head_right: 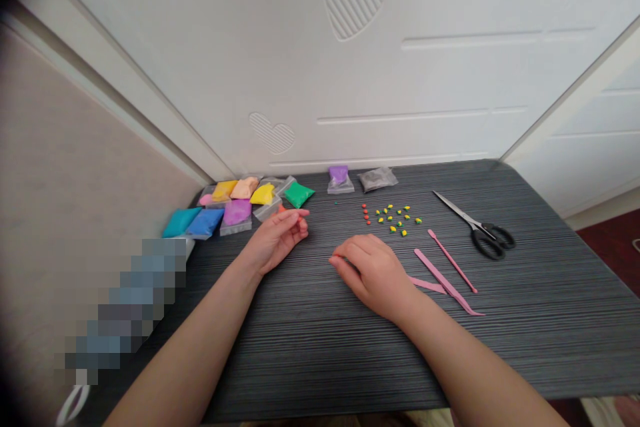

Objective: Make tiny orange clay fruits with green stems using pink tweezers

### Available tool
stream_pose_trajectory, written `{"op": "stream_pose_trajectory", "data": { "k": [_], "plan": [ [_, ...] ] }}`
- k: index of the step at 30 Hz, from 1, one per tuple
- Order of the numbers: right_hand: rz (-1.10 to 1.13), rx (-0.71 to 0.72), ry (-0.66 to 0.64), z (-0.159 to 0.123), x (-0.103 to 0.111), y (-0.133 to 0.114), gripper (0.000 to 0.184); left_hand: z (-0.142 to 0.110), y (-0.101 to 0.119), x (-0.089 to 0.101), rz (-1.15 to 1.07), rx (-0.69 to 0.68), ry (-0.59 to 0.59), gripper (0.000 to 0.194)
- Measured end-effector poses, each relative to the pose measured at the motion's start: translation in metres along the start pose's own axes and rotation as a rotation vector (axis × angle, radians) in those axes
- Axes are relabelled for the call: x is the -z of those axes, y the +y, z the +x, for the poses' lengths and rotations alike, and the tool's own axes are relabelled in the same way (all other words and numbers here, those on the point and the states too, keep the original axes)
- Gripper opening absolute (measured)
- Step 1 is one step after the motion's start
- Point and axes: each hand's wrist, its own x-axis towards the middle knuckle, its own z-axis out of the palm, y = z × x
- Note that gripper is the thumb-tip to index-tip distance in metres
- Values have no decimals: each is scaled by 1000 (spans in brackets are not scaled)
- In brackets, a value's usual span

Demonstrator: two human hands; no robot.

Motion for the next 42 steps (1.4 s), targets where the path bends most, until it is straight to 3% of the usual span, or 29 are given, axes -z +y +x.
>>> {"op": "stream_pose_trajectory", "data": {
  "k": [7, 10, 20, 31, 38, 42],
  "plan": [
    [-7, 3, 34, -1, -1, 0, 8, 0, 0, 1, 4, -4, -21, 28],
    [-11, 28, 51, -1, -2, 1, 14, 0, 0, 0, -2, -1, -17, 34],
    [-6, -3, -27, 0, 3, -4, 10, 1, 1, 1, -28, -7, -18, 20],
    [21, -3, -19, 0, 2, -4, 6, 1, 0, 1, -5, -5, -35, 22],
    [23, -6, -56, 0, 3, -3, 8, 1, 1, 2, -12, -2, -36, 20],
    [25, 2, -34, -1, -2, 0, 19, 1, 2, 2, -11, 2, -32, 20]
  ]
}}
